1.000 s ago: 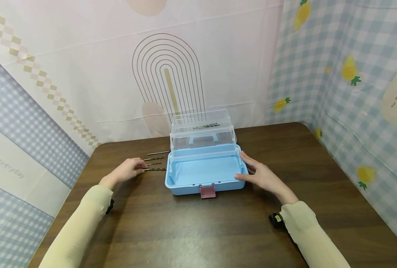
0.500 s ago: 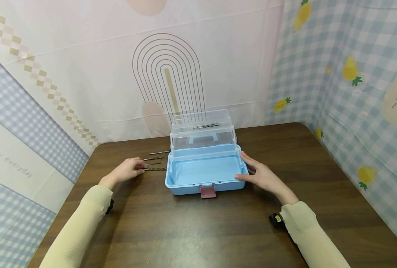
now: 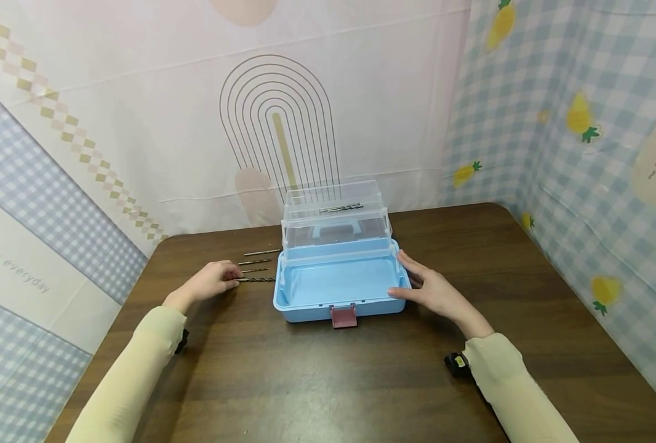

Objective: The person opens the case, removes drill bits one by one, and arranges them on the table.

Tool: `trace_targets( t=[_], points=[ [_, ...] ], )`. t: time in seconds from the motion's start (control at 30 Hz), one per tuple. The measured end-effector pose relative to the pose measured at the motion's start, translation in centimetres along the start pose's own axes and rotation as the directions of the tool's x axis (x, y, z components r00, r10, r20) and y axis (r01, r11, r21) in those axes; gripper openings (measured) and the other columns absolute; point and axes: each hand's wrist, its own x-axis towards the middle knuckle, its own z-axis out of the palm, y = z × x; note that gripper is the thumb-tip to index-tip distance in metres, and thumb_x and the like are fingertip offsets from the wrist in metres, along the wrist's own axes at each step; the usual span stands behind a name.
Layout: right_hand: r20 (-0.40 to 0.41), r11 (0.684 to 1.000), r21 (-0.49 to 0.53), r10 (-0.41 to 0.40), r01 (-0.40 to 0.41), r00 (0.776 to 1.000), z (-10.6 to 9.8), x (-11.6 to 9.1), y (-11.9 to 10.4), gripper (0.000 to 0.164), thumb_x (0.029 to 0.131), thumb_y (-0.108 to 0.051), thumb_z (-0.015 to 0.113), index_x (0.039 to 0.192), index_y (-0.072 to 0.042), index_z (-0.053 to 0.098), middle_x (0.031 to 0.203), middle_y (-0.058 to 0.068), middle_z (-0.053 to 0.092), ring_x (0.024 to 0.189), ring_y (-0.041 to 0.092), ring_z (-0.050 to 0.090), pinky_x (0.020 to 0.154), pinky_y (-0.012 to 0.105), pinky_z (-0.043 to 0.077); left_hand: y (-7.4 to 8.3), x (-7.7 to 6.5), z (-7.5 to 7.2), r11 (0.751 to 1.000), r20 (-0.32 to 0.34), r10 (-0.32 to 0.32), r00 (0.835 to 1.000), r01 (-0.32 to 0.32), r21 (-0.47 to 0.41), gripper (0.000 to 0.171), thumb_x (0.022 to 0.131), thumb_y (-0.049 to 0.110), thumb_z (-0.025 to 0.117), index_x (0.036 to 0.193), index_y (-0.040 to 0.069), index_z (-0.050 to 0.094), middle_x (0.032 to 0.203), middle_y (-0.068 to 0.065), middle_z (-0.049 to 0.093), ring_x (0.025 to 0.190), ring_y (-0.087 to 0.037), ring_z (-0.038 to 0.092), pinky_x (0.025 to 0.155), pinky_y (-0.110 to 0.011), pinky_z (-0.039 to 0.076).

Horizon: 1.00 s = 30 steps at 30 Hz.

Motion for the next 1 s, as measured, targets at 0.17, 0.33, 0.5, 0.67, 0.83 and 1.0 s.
trace_targets(
  t=[0.17, 0.33, 0.5, 0.67, 0.83, 1.0],
  points=[
    [-0.002, 1.000, -0.002, 0.001, -0.001, 1.000, -0.05, -0.05, -0.10, 0.091, 0.095, -0.041, 0.071, 0.162, -0.018, 0.016, 0.168, 0.010, 0.010, 0.149, 0.038, 0.023, 0.112, 0.054, 0.031, -0.14, -0.03, 0.02, 1.000, 0.006, -0.010, 1.000, 0.011, -0.020, 0.011, 0.092, 0.002, 0.071, 0.103, 0.002, 0.073, 0.096, -0.005, 0.066, 0.086, -0.019, 0.065, 0.079, -0.040, 0.054],
    [-0.002, 1.000, -0.003, 0.003, -0.003, 1.000, -0.11, -0.04, -0.20, 0.091, 0.095, -0.042, 0.071, 0.162, -0.018, 0.016, 0.168, 0.012, 0.010, 0.149, 0.039, 0.023, 0.112, 0.055, 0.031, -0.13, -0.01, -0.01, 0.999, 0.004, -0.025, 1.000, 0.025, -0.023, 0.011, 0.092, 0.003, 0.070, 0.103, 0.002, 0.073, 0.096, -0.005, 0.066, 0.087, -0.019, 0.065, 0.080, -0.040, 0.055],
    [0.000, 1.000, 0.003, 0.005, -0.005, 1.000, -0.07, 0.00, -0.14, 0.091, 0.094, -0.042, 0.071, 0.162, -0.017, 0.016, 0.168, 0.013, 0.010, 0.149, 0.039, 0.022, 0.112, 0.055, 0.031, -0.07, -0.02, -0.05, 0.999, 0.007, -0.033, 0.999, 0.033, -0.034, 0.010, 0.092, 0.002, 0.070, 0.102, 0.002, 0.073, 0.095, -0.005, 0.066, 0.085, -0.018, 0.065, 0.078, -0.040, 0.054],
    [0.001, 1.000, 0.002, -0.001, 0.001, 1.000, -0.08, -0.03, -0.29, 0.090, 0.095, -0.040, 0.071, 0.162, -0.017, 0.017, 0.167, 0.013, 0.010, 0.149, 0.040, 0.022, 0.113, 0.056, 0.030, -0.01, -0.06, -0.05, 0.998, 0.008, -0.043, 0.999, 0.043, -0.042, 0.010, 0.092, 0.002, 0.070, 0.102, 0.002, 0.073, 0.095, -0.004, 0.066, 0.085, -0.018, 0.065, 0.078, -0.039, 0.054],
    [0.000, 1.000, 0.001, 0.004, -0.004, 1.000, -0.07, -0.01, -0.27, 0.090, 0.095, -0.040, 0.071, 0.162, -0.017, 0.016, 0.168, 0.012, 0.010, 0.149, 0.040, 0.021, 0.113, 0.056, 0.030, -0.07, -0.08, -0.05, 0.998, 0.006, -0.045, 0.999, 0.045, -0.043, 0.010, 0.092, 0.003, 0.070, 0.102, 0.003, 0.073, 0.095, -0.004, 0.066, 0.085, -0.018, 0.065, 0.078, -0.040, 0.054],
    [-0.001, 1.000, -0.001, 0.008, -0.008, 1.000, -0.09, 0.00, -0.23, 0.091, 0.094, -0.041, 0.071, 0.162, -0.017, 0.016, 0.168, 0.013, 0.010, 0.149, 0.040, 0.021, 0.113, 0.056, 0.030, -0.11, -0.09, 0.01, 0.998, 0.006, -0.047, 0.999, 0.047, -0.043, 0.010, 0.092, 0.003, 0.070, 0.102, 0.003, 0.073, 0.095, -0.004, 0.066, 0.085, -0.018, 0.065, 0.078, -0.039, 0.054]
  ],
)
